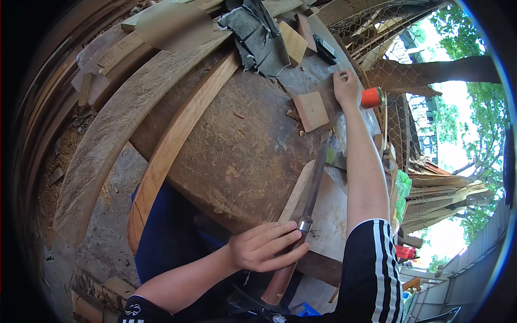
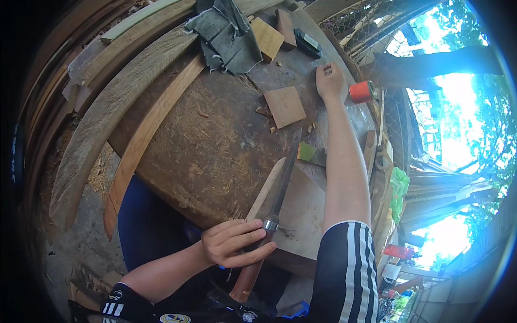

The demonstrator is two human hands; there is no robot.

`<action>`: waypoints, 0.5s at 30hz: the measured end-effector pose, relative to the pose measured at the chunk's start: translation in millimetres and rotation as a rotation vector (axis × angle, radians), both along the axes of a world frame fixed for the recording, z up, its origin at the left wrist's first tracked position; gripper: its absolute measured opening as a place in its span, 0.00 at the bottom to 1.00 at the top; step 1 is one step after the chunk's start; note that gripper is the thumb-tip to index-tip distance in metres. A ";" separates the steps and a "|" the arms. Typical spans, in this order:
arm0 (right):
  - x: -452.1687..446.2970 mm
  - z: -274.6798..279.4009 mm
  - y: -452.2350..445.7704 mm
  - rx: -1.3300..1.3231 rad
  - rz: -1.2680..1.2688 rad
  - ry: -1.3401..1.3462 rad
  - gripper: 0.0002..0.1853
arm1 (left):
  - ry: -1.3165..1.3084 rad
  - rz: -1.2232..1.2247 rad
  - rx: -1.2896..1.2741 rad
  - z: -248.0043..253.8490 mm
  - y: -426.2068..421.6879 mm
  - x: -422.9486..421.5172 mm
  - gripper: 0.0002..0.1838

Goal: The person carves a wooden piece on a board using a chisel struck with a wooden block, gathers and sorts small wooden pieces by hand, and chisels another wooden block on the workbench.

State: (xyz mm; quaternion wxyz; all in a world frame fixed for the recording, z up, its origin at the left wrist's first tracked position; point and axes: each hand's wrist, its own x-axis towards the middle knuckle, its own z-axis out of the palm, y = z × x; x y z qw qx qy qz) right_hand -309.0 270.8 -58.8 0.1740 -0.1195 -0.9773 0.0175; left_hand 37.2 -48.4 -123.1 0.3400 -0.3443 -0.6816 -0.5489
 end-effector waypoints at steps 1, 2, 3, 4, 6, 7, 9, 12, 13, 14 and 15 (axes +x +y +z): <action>4.9 2.2 -0.2 0.044 0.019 0.008 0.20 | 0.000 0.002 0.008 0.3 0.3 -0.5 0.15; 10.9 4.0 -0.1 0.070 0.047 0.030 0.19 | 0.001 0.004 0.015 0.4 0.7 -0.7 0.15; 18.0 4.9 0.5 0.095 0.072 0.051 0.18 | 0.002 0.003 0.020 0.2 0.9 -0.5 0.15; 23.2 6.5 0.8 0.119 0.097 0.073 0.17 | 0.006 0.004 0.020 -0.3 1.1 -0.6 0.16; 32.1 10.2 8.5 0.148 0.142 0.120 0.18 | 0.013 0.004 0.016 -2.0 1.2 -0.2 0.16; 36.4 10.6 19.9 0.161 0.160 0.145 0.19 | 0.016 0.011 0.008 -3.5 1.4 0.5 0.16; 46.8 10.7 47.7 -0.293 0.149 0.369 0.18 | 0.032 0.020 -0.008 -3.5 1.2 0.8 0.16; 98.3 45.4 103.4 -1.404 -0.020 0.663 0.17 | 0.032 0.017 0.032 2.6 0.9 0.7 0.17; 118.1 49.7 118.6 -1.860 -0.102 0.732 0.16 | 0.042 0.029 0.025 3.3 1.9 0.6 0.17; 132.6 44.5 131.6 -2.149 -0.287 1.009 0.14 | 0.052 0.015 0.069 3.0 3.6 -0.4 0.17; 146.6 39.2 143.9 -2.252 -0.360 1.113 0.14 | 0.097 0.017 0.017 -1.5 3.0 -1.1 0.15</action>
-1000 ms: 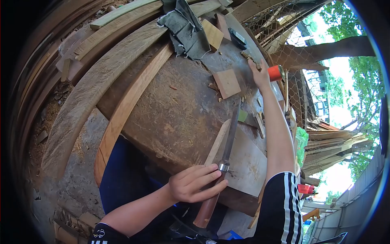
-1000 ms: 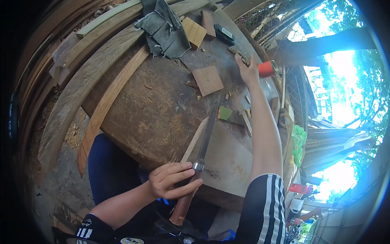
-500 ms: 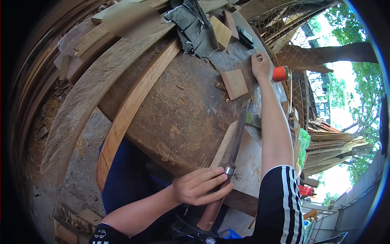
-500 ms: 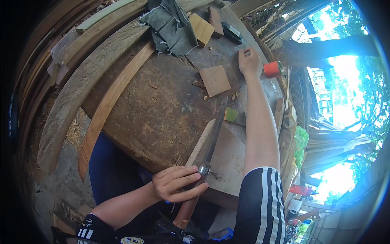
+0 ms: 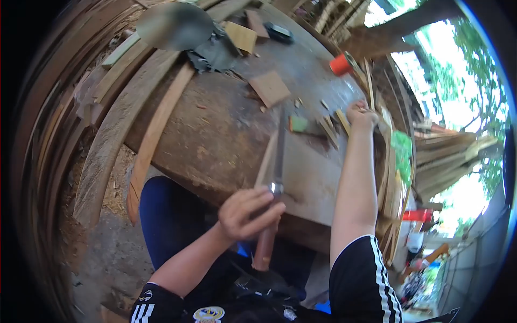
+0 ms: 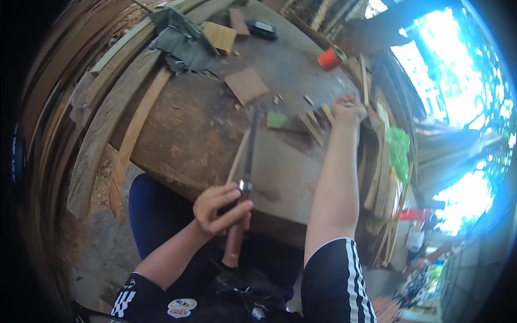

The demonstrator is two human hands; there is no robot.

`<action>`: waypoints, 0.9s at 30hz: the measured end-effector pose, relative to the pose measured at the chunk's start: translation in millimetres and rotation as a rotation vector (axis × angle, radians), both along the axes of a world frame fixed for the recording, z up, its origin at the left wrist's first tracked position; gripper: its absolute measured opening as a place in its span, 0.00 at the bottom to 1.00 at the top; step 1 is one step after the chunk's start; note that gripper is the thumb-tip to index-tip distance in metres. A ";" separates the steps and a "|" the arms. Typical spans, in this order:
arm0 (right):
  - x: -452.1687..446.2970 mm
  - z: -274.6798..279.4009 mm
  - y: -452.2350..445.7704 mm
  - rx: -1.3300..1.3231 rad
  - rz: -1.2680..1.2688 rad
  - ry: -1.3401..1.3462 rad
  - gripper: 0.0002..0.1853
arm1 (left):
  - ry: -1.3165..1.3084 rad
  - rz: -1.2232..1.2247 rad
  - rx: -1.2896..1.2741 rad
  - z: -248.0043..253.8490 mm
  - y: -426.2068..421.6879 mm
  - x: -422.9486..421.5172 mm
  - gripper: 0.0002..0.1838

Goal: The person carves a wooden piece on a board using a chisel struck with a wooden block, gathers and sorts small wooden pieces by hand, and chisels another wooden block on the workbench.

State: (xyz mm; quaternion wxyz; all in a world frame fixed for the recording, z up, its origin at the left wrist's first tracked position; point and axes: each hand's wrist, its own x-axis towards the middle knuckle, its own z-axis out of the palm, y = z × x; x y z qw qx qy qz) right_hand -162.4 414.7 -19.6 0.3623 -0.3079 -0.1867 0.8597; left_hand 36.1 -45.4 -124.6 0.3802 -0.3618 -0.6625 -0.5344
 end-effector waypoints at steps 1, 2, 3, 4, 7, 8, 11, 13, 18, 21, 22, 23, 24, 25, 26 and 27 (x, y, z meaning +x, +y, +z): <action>15.0 -0.5 5.1 -0.020 -0.003 0.021 0.15 | 0.000 -0.003 0.003 3.1 0.9 -0.7 0.15; 28.2 -0.8 6.9 -0.003 0.015 0.040 0.15 | -0.008 -0.006 0.003 6.2 1.8 1.9 0.15; 37.1 8.7 4.1 0.056 0.069 0.073 0.16 | 0.002 -0.003 0.000 5.8 4.1 2.6 0.15; 48.4 26.0 -3.3 0.165 0.155 0.107 0.17 | 0.007 0.013 -0.004 4.0 6.2 3.3 0.16; 94.8 104.8 -60.2 0.616 0.442 0.219 0.22 | 0.032 0.006 0.041 5.6 9.9 -2.1 0.18; 115.4 130.2 -82.8 0.755 0.522 0.253 0.23 | 0.036 0.040 0.057 3.1 10.4 1.7 0.19; 192.2 219.4 -156.6 1.125 0.691 0.465 0.29 | 0.012 0.046 -0.028 -3.5 0.7 11.0 0.21; 262.0 273.1 -187.4 1.365 0.715 0.695 0.32 | 0.027 0.037 -0.003 -2.3 2.2 4.8 0.21; 375.8 316.0 -237.6 1.554 0.839 1.211 0.42 | 0.044 0.098 -0.016 3.9 6.2 10.2 0.22; 391.9 306.9 -251.6 1.500 0.751 1.210 0.48 | 0.027 0.096 -0.031 2.2 0.9 5.5 0.25; 390.0 297.6 -252.5 1.436 0.648 1.150 0.50 | -0.003 0.090 -0.048 2.5 1.5 4.7 0.27; 385.0 284.4 -260.3 1.382 0.388 0.978 0.41 | -0.032 0.091 -0.065 3.3 0.4 5.5 0.28; 380.1 271.4 -268.1 1.304 0.166 0.773 0.32 | -0.057 0.099 -0.085 7.6 -1.4 7.4 0.30; 370.0 247.1 -272.7 1.196 -0.060 0.590 0.24 | -0.103 0.061 -0.076 15.7 -3.2 10.5 0.33; 366.4 224.9 -263.9 1.182 -0.093 0.468 0.22 | -0.135 0.027 -0.089 20.0 -5.8 13.9 0.34; 362.8 202.7 -255.1 1.165 -0.118 0.346 0.20 | -0.167 -0.006 -0.106 21.8 -8.6 16.8 0.34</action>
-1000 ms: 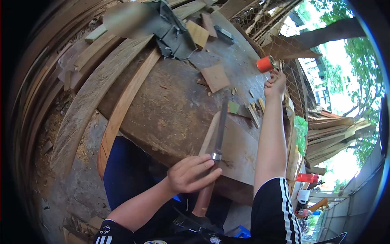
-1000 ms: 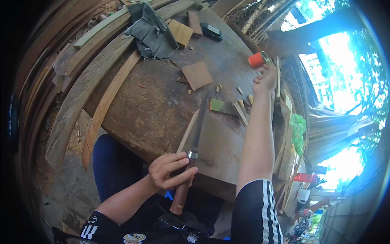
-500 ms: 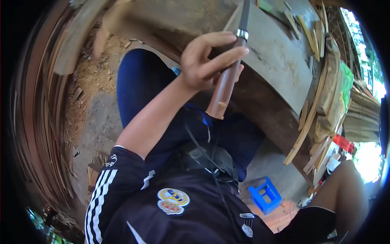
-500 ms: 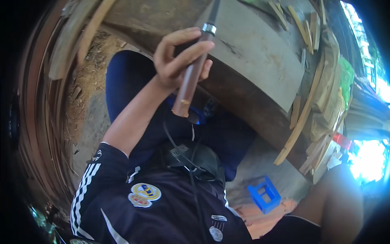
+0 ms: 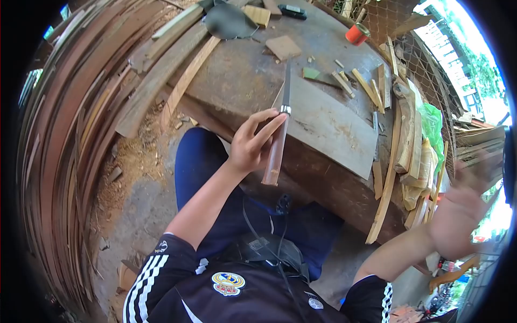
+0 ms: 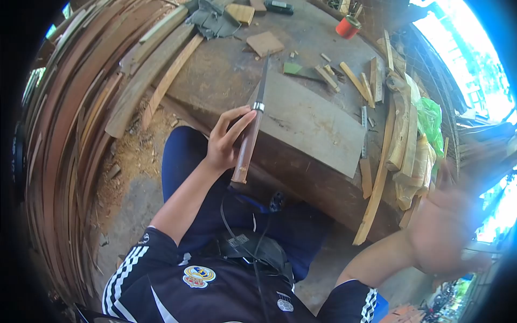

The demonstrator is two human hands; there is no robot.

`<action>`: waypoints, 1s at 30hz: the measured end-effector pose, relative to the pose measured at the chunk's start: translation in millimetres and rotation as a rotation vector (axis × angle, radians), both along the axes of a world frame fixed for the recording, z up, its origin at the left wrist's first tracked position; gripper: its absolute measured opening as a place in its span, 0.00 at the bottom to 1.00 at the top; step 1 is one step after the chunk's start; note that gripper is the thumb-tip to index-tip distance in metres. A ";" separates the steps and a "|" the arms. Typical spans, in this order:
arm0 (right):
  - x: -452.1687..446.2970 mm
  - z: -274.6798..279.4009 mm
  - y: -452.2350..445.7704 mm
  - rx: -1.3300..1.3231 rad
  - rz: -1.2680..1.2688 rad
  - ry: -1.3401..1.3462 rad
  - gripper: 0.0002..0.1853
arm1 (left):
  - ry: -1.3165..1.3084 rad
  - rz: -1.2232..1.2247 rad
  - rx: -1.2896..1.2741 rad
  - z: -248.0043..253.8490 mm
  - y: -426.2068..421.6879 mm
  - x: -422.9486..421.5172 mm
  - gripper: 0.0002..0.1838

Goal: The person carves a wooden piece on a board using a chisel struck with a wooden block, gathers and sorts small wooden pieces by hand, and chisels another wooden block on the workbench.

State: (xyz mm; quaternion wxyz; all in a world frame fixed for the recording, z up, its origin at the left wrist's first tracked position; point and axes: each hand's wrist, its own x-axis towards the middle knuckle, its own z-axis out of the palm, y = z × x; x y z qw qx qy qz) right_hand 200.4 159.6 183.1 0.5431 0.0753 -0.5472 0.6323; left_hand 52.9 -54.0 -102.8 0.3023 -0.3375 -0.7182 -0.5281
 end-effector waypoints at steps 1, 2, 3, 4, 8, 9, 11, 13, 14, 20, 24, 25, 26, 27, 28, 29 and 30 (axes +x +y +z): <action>1.2 -24.7 8.7 0.111 0.068 -0.131 0.23 | -0.034 -0.035 -0.017 2.7 -12.5 2.8 0.34; 1.5 -51.7 25.7 0.220 0.134 -0.262 0.26 | 0.040 -0.020 -0.033 6.5 -17.8 1.9 0.33; 4.3 -79.3 37.8 0.326 0.106 -0.379 0.27 | 0.101 0.035 -0.101 9.6 -24.0 -7.7 0.31; 6.9 -106.9 50.0 0.442 0.077 -0.489 0.28 | 0.158 0.087 -0.168 12.2 -33.1 -23.4 0.29; 15.9 -174.6 74.1 0.756 -0.223 -0.711 0.21 | -0.075 0.217 -0.353 53.4 -30.4 -83.6 0.16; 15.9 -185.8 80.2 0.846 -0.306 -0.701 0.21 | -0.168 0.244 -0.395 63.9 -24.8 -100.1 0.14; 14.1 -204.7 87.5 0.927 -0.428 -0.673 0.20 | -0.191 0.268 -0.506 67.1 -10.0 -138.9 0.14; 13.5 -219.2 91.9 0.912 -0.505 -0.652 0.19 | -0.207 0.283 -0.628 64.0 2.5 -157.2 0.15; 14.6 -224.1 93.4 0.904 -0.516 -0.647 0.19 | -0.212 0.284 -0.699 64.0 8.5 -165.2 0.16; 15.8 -248.3 97.8 0.842 -0.507 -0.598 0.20 | -0.242 0.307 -0.888 69.2 35.3 -176.3 0.11; 17.4 -248.3 99.7 0.716 -0.497 -0.569 0.19 | -0.286 0.211 -0.704 77.3 41.9 -178.7 0.08; 18.0 -249.2 101.4 0.713 -0.502 -0.568 0.19 | -0.313 0.170 -0.609 81.5 48.2 -176.7 0.08; 18.0 -250.4 102.7 0.713 -0.502 -0.565 0.19 | -0.269 0.130 -0.584 86.2 55.2 -176.3 0.09; 17.8 -251.1 102.4 0.714 -0.500 -0.561 0.18 | -0.198 0.067 -0.604 93.9 66.7 -172.5 0.09; 17.1 -248.1 100.2 0.694 -0.514 -0.559 0.16 | -0.129 0.008 -0.620 99.2 79.4 -173.0 0.09; 17.3 -250.1 100.4 0.694 -0.534 -0.551 0.16 | -0.060 -0.046 -0.632 104.0 92.0 -173.3 0.08; 17.4 -252.7 100.2 0.697 -0.550 -0.540 0.15 | -0.038 -0.058 -0.697 104.8 104.8 -177.2 0.09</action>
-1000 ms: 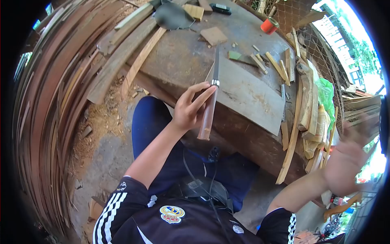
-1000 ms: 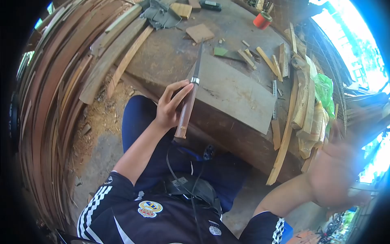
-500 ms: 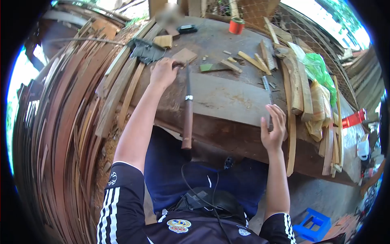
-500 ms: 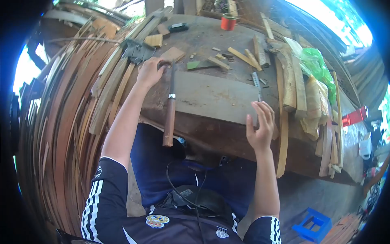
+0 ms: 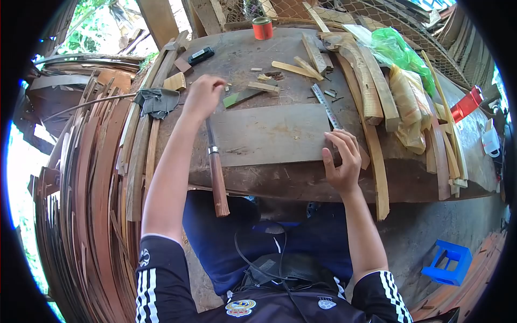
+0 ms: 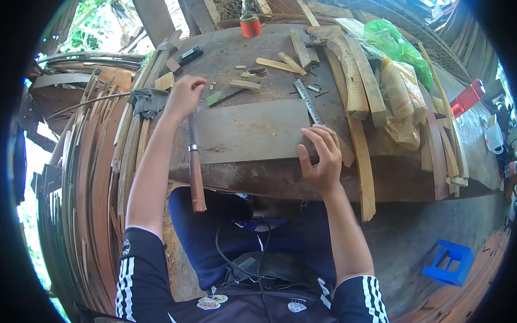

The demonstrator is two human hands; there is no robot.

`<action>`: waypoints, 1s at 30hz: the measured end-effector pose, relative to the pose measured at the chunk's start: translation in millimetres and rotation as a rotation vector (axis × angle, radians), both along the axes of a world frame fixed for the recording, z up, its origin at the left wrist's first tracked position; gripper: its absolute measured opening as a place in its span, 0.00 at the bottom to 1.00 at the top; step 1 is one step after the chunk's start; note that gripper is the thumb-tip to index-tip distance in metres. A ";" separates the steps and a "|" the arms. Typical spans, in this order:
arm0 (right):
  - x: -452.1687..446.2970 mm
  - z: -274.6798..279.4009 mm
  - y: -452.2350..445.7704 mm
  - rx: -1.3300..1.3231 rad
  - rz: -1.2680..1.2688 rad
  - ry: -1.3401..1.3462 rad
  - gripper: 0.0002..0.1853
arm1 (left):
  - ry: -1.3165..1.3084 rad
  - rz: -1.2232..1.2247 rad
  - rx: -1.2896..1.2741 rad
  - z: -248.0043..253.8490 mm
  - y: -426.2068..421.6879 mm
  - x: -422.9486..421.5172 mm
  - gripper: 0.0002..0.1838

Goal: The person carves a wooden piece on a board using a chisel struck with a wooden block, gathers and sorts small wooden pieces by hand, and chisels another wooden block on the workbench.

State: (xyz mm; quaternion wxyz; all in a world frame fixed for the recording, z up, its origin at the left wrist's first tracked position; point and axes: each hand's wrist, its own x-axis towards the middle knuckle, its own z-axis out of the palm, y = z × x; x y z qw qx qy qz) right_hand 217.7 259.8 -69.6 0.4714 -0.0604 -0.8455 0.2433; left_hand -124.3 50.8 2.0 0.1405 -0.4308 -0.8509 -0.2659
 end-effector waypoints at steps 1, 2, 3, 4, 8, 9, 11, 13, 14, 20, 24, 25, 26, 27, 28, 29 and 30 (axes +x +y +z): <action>-1.0 -1.8 0.0 0.010 -0.006 0.015 0.14 | 0.019 -0.015 -0.063 0.0 12.9 -7.4 0.10; -1.7 -3.7 0.5 0.008 -0.005 0.032 0.13 | 0.039 -0.029 -0.128 1.1 22.6 -14.8 0.10; -1.7 -6.0 1.9 0.004 -0.006 0.050 0.13 | -0.006 0.031 -0.196 -3.3 31.7 -26.9 0.10; -1.9 -7.3 2.3 -0.002 -0.011 0.069 0.12 | -0.051 0.089 -0.265 -9.1 41.3 -37.8 0.10; 1.5 -6.7 4.5 -0.033 0.023 0.088 0.10 | -0.203 0.213 -0.507 -10.6 58.7 -52.9 0.07; 1.9 -4.6 4.0 -0.038 0.023 0.096 0.10 | -0.181 0.200 -0.512 -10.2 61.3 -54.0 0.07; 2.5 -5.1 5.3 -0.043 0.032 0.113 0.09 | -0.140 0.179 -0.520 -10.5 62.5 -55.3 0.08; 1.2 -7.7 6.1 -0.044 0.060 0.131 0.09 | -0.152 0.225 -0.548 -3.8 68.3 -54.0 0.09; 1.2 -7.3 6.6 -0.029 0.062 0.142 0.08 | -0.160 0.250 -0.560 -1.1 70.7 -53.6 0.09; 3.5 -13.6 9.6 0.003 0.091 0.165 0.07 | -0.164 0.011 -0.238 2.8 115.8 -67.3 0.09; 2.5 -13.9 9.1 0.006 0.073 0.175 0.06 | -0.118 -0.100 -0.372 2.2 153.1 -68.1 0.10; 2.5 -13.3 9.5 0.007 0.071 0.177 0.06 | -0.117 -0.107 -0.485 0.3 157.8 -71.0 0.10; 2.8 -12.6 9.2 0.005 0.068 0.179 0.06 | -0.115 -0.115 -0.599 -1.9 162.6 -73.7 0.11; 3.5 -12.7 8.5 0.002 0.065 0.181 0.06 | -0.111 -0.112 -0.590 -0.8 166.0 -70.9 0.11; 3.2 -13.6 8.5 0.013 0.057 0.187 0.06 | -0.107 -0.108 -0.582 -0.6 166.1 -67.8 0.10; 3.6 -14.6 8.7 0.016 0.050 0.188 0.06 | -0.103 -0.098 -0.573 0.1 164.7 -65.1 0.10; 3.5 -14.9 8.3 0.020 0.047 0.189 0.06 | -0.082 -0.090 -0.571 0.5 163.3 -62.0 0.10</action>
